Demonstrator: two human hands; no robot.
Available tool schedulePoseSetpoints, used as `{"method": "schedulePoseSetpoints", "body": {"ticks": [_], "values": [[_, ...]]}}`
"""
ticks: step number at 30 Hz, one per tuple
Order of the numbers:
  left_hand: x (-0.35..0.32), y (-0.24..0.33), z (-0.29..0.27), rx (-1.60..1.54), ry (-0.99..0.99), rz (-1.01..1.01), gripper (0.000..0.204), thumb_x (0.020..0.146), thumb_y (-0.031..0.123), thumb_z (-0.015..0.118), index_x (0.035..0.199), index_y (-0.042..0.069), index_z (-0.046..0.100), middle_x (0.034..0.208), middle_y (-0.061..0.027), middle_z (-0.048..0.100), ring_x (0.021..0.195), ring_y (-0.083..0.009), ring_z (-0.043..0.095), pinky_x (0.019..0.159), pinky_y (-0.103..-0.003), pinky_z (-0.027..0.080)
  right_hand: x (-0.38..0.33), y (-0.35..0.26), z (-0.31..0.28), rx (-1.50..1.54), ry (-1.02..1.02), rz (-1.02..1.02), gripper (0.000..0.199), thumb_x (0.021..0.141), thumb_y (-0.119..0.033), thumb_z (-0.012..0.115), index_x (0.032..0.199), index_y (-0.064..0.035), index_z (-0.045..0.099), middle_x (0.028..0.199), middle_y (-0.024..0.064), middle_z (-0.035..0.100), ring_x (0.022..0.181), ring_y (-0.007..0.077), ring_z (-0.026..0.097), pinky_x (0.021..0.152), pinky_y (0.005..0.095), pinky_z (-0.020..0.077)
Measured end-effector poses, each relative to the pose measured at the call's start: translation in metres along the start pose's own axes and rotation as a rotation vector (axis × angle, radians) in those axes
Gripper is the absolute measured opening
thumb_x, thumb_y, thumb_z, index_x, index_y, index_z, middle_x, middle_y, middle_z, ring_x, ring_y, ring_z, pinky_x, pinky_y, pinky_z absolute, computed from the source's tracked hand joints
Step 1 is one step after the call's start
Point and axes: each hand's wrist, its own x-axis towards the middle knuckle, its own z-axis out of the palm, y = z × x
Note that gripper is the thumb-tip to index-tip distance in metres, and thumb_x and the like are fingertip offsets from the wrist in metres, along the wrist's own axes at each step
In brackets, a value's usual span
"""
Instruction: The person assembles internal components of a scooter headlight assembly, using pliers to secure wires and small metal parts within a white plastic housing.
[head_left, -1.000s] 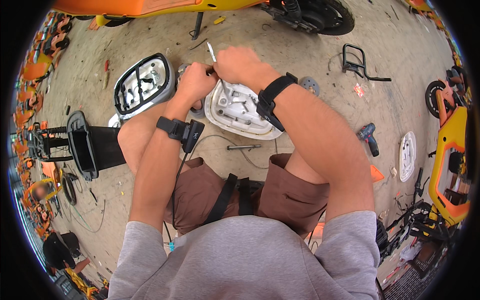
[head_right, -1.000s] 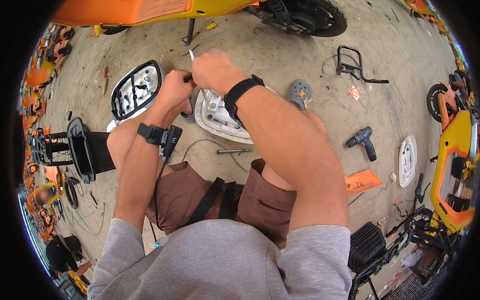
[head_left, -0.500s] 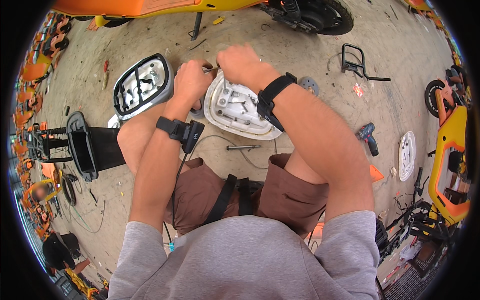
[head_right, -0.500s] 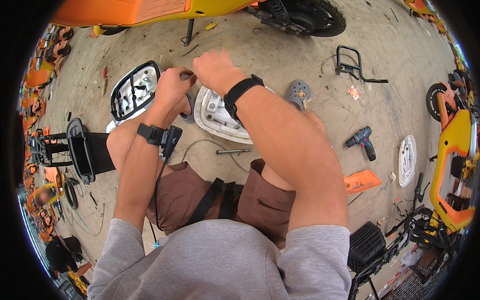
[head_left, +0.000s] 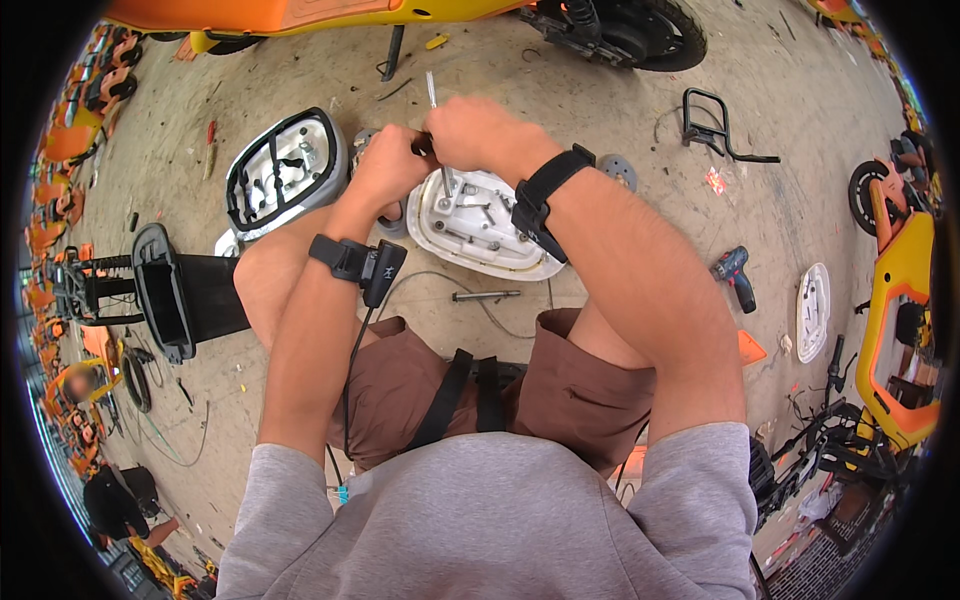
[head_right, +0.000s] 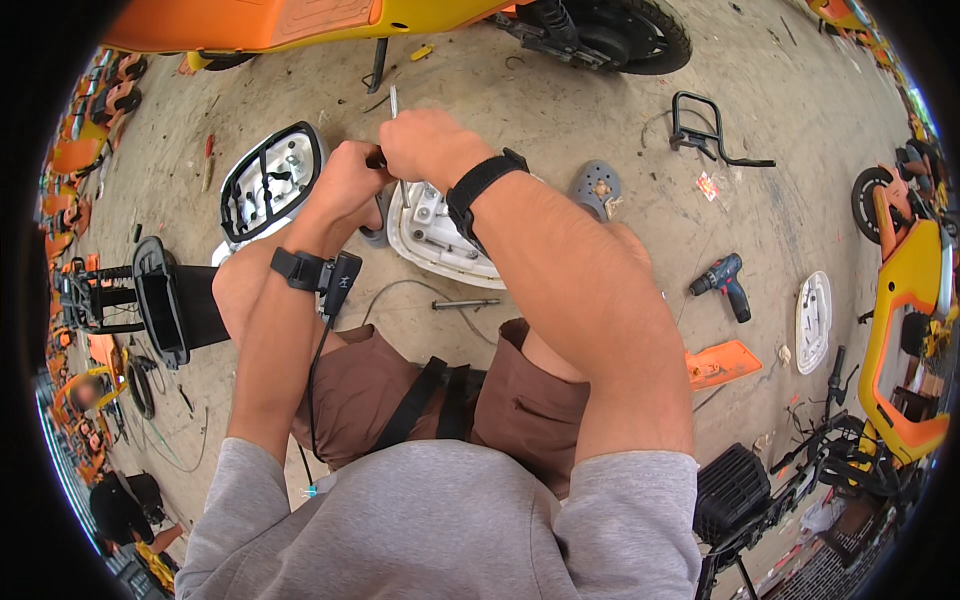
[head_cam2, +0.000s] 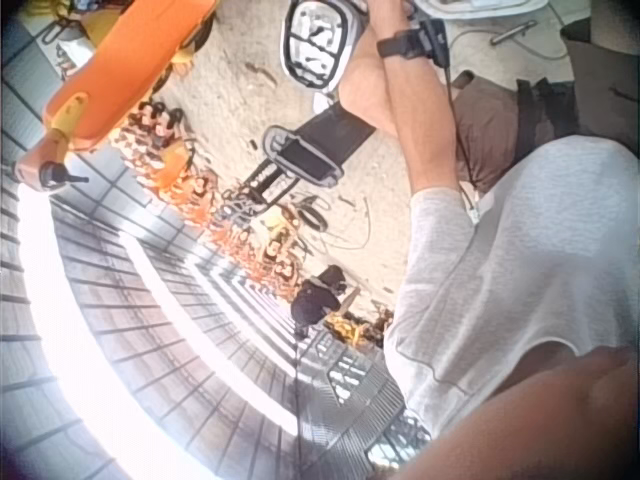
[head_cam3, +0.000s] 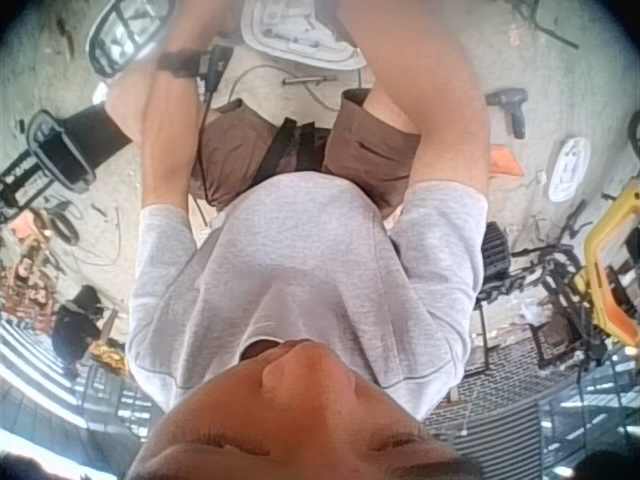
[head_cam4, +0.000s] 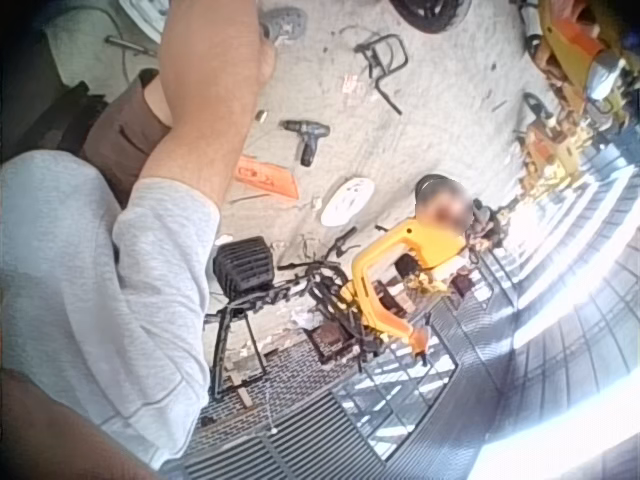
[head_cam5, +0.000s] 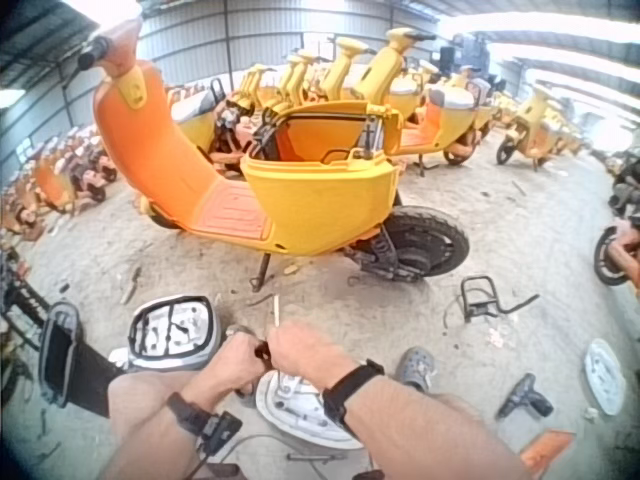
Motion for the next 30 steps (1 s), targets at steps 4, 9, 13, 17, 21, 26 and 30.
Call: {"method": "schedulePoseSetpoints", "body": {"ticks": [4,9,13,17,21,26,30], "values": [[-0.002,0.004,-0.006,-0.126,-0.119,0.033,0.035,0.075,0.019,0.079,0.101,-0.004,0.073,0.09,-0.0269,0.071,0.081,-0.0333,0.072,0.074,-0.038,0.054,-0.005,0.003,-0.002,0.049,-0.019,0.011,0.023,0.082,-0.016,0.066,0.099,-0.0026,0.075,0.103,0.0194,0.073,0.097,0.0348,0.07,0.083,0.0426,0.0561],[-0.001,0.002,-0.008,-0.029,-0.007,-0.017,0.031,0.076,0.014,0.077,0.1,-0.005,0.072,0.089,-0.0252,0.071,0.081,-0.0346,0.071,0.072,-0.04,0.053,-0.006,0.001,-0.005,0.05,-0.048,-0.007,0.024,0.081,-0.014,0.068,0.1,-0.0017,0.074,0.104,0.0193,0.072,0.098,0.0352,0.069,0.083,0.0419,0.0562],[0.002,0.005,-0.006,0.089,0.275,0.007,0.032,0.078,0.012,0.073,0.108,0.0,0.071,0.091,-0.0239,0.071,0.087,-0.0391,0.069,0.076,-0.043,0.053,-0.003,0.005,0.001,0.036,0.003,-0.035,0.021,0.081,-0.01,0.067,0.099,-0.0012,0.074,0.103,0.0196,0.072,0.098,0.035,0.069,0.083,0.0417,0.0565],[0.0,0.004,-0.006,0.107,0.216,0.012,0.035,0.081,0.016,0.072,0.115,0.008,0.071,0.094,-0.0233,0.071,0.093,-0.0412,0.068,0.081,-0.045,0.054,-0.004,0.006,0.001,0.014,0.006,-0.072,0.019,0.082,-0.008,0.065,0.098,-0.0004,0.073,0.103,0.0192,0.072,0.098,0.0353,0.069,0.083,0.0417,0.0566],[0.001,-0.003,-0.001,0.22,0.168,0.016,0.028,0.083,0.025,0.071,0.107,0.009,0.075,0.095,-0.0237,0.071,0.093,-0.0414,0.068,0.081,-0.045,0.055,-0.001,0.003,0.003,-0.041,0.006,-0.057,0.017,0.083,-0.008,0.065,0.096,-0.0022,0.073,0.103,0.0181,0.073,0.1,0.0337,0.069,0.084,0.0437,0.0551],[0.0,0.004,-0.003,0.302,0.16,-0.047,0.034,0.084,0.035,0.071,0.096,0.003,0.077,0.092,-0.0252,0.071,0.089,-0.0411,0.069,0.078,-0.045,0.056,0.0,0.005,0.008,-0.129,0.297,-0.078,0.015,0.081,-0.012,0.067,0.093,-0.0066,0.074,0.1,0.016,0.073,0.103,0.0305,0.067,0.088,0.0454,0.0501],[0.003,0.001,-0.001,0.249,0.081,-0.079,0.039,0.083,0.036,0.071,0.094,-0.002,0.076,0.089,-0.0274,0.07,0.082,-0.0413,0.069,0.075,-0.045,0.056,0.004,0.008,0.012,-0.062,0.489,-0.059,0.016,0.079,-0.009,0.065,0.091,-0.0045,0.074,0.096,0.0198,0.071,0.092,0.0374,0.067,0.083,0.0479,0.0505]]}}
